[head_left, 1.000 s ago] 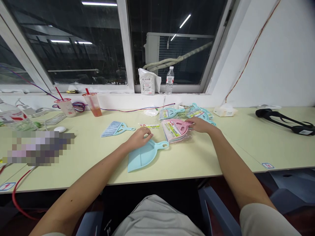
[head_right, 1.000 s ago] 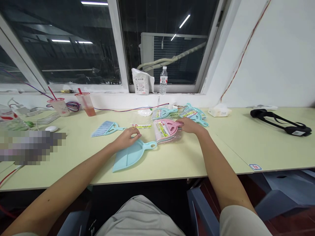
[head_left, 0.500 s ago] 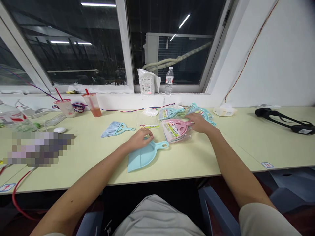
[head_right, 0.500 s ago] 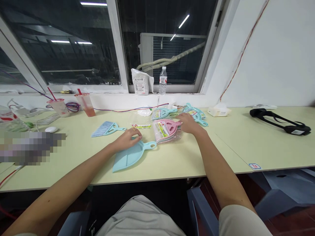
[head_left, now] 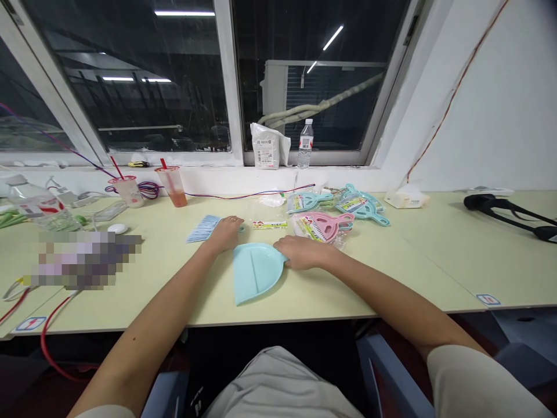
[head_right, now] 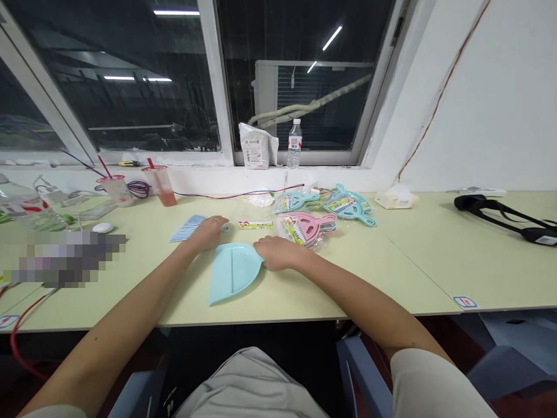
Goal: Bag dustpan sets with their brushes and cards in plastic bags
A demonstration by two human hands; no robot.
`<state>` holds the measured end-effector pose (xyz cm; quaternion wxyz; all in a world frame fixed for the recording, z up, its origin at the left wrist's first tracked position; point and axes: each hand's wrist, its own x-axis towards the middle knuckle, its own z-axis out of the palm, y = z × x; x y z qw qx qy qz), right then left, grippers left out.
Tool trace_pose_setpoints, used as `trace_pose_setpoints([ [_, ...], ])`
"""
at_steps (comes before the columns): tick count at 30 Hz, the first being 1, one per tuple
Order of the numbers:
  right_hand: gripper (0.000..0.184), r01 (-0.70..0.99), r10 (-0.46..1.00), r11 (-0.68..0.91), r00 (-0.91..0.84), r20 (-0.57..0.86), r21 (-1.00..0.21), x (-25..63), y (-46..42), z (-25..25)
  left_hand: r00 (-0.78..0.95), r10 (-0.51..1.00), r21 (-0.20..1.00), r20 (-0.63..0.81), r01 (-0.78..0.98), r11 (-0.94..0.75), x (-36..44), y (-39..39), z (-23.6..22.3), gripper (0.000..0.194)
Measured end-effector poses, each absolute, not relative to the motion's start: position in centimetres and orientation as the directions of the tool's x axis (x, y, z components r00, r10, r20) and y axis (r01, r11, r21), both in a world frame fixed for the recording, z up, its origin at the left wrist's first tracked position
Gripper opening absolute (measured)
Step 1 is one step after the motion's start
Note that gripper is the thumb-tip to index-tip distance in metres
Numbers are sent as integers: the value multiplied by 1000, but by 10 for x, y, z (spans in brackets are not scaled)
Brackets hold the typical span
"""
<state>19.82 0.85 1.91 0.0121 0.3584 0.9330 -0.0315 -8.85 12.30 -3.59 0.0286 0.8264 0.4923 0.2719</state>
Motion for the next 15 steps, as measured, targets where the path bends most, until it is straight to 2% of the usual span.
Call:
trace_pose_setpoints([
  [4, 24, 695, 697, 716, -717, -1, -64, 201, 20, 7, 352, 880, 334, 319, 827, -452, -99, 127, -39, 26],
  [8, 23, 720, 721, 693, -690, 61, -47, 204, 18, -2, 365, 872, 346, 326, 812, -470, -103, 132, -38, 12],
  [12, 23, 727, 730, 684, -679, 80, -67, 204, 12, -6, 430, 848, 194, 309, 845, -499, -105, 137, -37, 11],
  [15, 26, 735, 736, 675, -666, 118, -63, 204, 11, -8, 476, 819, 97, 322, 844, -528, -101, 133, -30, 18],
])
